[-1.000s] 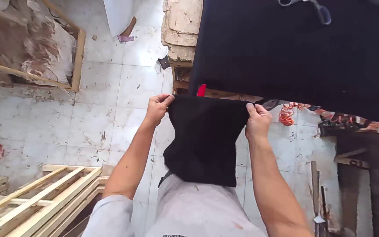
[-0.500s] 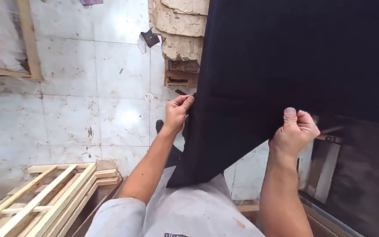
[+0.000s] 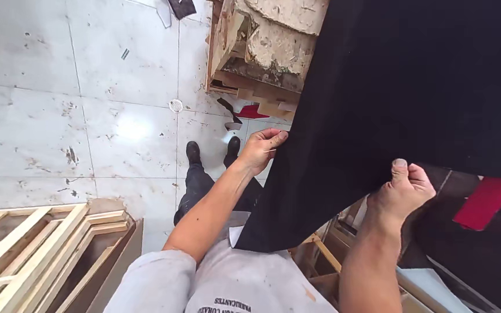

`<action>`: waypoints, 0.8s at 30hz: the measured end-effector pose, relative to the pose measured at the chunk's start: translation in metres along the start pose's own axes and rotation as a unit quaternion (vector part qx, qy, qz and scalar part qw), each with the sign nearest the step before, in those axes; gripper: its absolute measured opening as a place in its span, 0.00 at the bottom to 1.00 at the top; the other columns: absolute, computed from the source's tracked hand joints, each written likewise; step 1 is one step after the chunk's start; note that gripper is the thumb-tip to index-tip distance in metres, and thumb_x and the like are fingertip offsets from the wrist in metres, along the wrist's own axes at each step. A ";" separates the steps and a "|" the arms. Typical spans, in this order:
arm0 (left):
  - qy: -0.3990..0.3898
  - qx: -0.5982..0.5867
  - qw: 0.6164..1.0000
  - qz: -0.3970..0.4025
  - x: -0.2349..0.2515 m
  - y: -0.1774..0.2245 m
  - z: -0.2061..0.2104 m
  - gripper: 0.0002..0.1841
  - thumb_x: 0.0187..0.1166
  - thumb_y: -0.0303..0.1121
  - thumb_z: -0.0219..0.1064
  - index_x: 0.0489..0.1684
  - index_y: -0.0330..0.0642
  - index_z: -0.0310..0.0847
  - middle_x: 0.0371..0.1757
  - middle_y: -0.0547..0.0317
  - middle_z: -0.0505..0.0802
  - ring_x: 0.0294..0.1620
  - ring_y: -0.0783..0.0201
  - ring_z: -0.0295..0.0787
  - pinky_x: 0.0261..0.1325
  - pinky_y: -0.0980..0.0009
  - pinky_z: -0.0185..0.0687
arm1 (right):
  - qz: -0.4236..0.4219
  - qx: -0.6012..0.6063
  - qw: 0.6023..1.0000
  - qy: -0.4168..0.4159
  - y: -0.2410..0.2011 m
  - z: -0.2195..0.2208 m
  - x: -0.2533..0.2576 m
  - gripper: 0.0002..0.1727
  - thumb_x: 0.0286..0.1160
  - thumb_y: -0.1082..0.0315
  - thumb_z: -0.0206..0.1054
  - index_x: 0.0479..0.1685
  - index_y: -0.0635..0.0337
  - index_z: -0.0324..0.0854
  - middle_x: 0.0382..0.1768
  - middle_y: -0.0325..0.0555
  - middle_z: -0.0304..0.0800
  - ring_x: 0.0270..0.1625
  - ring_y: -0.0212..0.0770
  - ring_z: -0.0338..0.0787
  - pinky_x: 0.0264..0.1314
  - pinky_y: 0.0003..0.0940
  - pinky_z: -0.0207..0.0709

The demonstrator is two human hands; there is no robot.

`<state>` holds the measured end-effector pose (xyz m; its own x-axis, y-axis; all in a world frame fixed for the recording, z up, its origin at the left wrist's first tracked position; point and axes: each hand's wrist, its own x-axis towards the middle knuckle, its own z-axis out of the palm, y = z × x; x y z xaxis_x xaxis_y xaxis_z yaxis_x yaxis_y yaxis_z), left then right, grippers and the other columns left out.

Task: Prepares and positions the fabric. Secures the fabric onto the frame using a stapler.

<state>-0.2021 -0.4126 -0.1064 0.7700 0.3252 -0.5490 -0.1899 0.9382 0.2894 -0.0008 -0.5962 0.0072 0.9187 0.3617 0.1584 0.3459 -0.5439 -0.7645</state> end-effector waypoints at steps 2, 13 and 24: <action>-0.023 -0.023 0.999 -0.028 0.003 0.001 -0.002 0.08 0.89 0.27 0.57 0.45 0.40 0.84 0.36 0.58 0.93 0.36 0.68 0.92 0.45 0.69 0.91 | 0.014 0.007 1.000 -0.005 -0.002 0.000 -0.001 0.10 0.79 0.76 0.64 0.29 0.56 0.82 0.23 0.24 0.84 0.29 0.20 0.85 0.38 0.20 0.83; -0.076 -0.018 0.992 -0.098 0.011 -0.001 -0.011 0.09 0.92 0.31 0.54 0.57 0.47 0.79 0.43 0.59 0.94 0.42 0.67 0.94 0.49 0.68 0.91 | 0.074 0.053 0.996 -0.024 0.007 0.008 -0.002 0.11 0.80 0.75 0.64 0.27 0.54 0.83 0.23 0.26 0.86 0.28 0.23 0.86 0.39 0.23 0.85; -0.007 0.219 0.976 0.010 0.002 0.034 -0.002 0.08 0.80 0.24 0.69 0.54 0.35 0.83 0.32 0.59 0.94 0.28 0.71 0.90 0.36 0.73 0.90 | 0.099 0.070 0.992 -0.018 0.002 0.003 -0.002 0.10 0.79 0.73 0.66 0.27 0.54 0.84 0.22 0.27 0.86 0.27 0.24 0.86 0.37 0.25 0.84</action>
<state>-0.2084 -0.3795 -0.0988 0.7775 0.3380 -0.5303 0.0712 0.7905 0.6083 -0.0025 -0.5962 0.0034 0.9576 0.2871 -0.0245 0.1274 -0.4980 -0.8578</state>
